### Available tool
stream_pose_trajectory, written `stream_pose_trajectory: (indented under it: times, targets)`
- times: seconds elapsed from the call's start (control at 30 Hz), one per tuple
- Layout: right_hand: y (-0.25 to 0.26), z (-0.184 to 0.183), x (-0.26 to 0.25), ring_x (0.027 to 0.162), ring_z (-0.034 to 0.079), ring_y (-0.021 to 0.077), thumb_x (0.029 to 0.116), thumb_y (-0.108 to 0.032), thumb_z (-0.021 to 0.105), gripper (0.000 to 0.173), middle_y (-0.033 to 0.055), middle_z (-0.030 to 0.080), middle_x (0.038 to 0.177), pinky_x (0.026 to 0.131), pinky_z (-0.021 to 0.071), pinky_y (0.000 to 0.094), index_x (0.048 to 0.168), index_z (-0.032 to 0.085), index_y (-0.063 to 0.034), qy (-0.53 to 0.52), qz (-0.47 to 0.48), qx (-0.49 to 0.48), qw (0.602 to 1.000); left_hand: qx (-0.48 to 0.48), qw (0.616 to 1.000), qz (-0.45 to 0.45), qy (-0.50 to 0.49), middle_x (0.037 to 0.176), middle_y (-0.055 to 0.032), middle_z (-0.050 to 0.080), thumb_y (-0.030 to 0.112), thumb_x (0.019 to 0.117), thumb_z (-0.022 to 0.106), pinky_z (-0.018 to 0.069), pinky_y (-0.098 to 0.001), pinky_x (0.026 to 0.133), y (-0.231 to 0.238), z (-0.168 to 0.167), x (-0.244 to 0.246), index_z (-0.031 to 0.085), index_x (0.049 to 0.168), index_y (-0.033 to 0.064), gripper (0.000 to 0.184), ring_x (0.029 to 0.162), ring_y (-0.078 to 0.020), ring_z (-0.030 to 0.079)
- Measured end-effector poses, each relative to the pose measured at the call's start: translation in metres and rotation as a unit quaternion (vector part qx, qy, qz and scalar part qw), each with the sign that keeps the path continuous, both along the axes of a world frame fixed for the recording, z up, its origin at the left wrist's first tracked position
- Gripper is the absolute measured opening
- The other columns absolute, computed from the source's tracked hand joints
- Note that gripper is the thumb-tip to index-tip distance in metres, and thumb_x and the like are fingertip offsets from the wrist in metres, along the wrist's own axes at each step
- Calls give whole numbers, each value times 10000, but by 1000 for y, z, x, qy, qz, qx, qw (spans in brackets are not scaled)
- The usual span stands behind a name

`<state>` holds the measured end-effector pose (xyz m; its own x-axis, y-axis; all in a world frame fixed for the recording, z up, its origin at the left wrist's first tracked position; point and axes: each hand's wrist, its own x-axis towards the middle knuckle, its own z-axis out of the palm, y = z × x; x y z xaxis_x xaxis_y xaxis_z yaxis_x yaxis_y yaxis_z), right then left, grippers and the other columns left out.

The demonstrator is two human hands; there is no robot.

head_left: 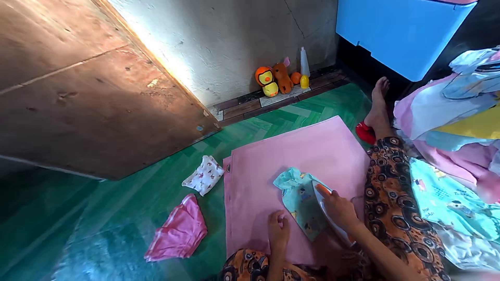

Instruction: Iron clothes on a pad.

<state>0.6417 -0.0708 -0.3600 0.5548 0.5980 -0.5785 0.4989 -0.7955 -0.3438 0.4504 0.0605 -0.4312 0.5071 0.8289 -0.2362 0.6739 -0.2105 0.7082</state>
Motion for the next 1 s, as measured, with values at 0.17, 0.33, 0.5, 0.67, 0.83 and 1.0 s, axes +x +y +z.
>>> stream_pose_trajectory:
  times: [0.17, 0.33, 0.5, 0.67, 0.83, 1.0]
  targets:
    - [-16, -6, 0, 1101, 661, 471, 1115, -294, 406, 534, 265, 539, 1440, 921, 535, 603, 1630, 301, -390, -1, 2, 3, 1000, 2, 1000, -4, -1, 1296, -271, 600, 50, 980, 594, 554, -461, 913, 0, -2, 2, 669, 1242, -39, 286, 1068, -347, 659]
    - [16, -3, 8, 1140, 648, 465, 1116, -283, 403, 524, 267, 532, 1452, 943, 529, 594, 1625, 323, -376, -2, 19, 16, 1000, 5, 1000, -7, -3, 1287, -267, 602, 40, 970, 599, 559, -457, 908, 0, -2, 2, 670, 1235, -37, 285, 1058, -344, 662]
    - [42, 1, 15, 1165, 637, 474, 1114, -276, 401, 533, 277, 510, 1475, 948, 526, 600, 1632, 310, -358, -2, 26, 22, 999, 3, 1000, -1, -8, 1292, -268, 605, 45, 975, 602, 551, -466, 925, -2, -2, -1, 670, 1238, -38, 285, 1073, -349, 659]
    - [18, -2, 10, 1149, 648, 465, 1112, -285, 407, 528, 268, 532, 1454, 940, 531, 596, 1627, 322, -359, -4, -1, 16, 1000, 0, 1000, -5, -5, 1285, -275, 604, 33, 974, 595, 547, -465, 934, -1, -2, -2, 661, 1242, -51, 289, 1091, -358, 650]
    - [-14, -5, 5, 1105, 662, 462, 1111, -307, 408, 533, 268, 551, 1422, 921, 535, 601, 1629, 307, -380, -4, -5, 2, 1000, 1, 1000, -11, 5, 1289, -266, 602, 31, 966, 596, 549, -461, 934, -1, -3, 1, 663, 1240, -44, 292, 1093, -350, 649]
    - [10, -6, 11, 1129, 656, 457, 1109, -286, 410, 531, 270, 553, 1425, 940, 531, 586, 1625, 323, -376, -5, 12, 21, 1000, 7, 1000, -15, 6, 1287, -263, 601, 40, 966, 599, 558, -450, 919, 0, -3, 1, 667, 1234, -41, 288, 1079, -341, 657]
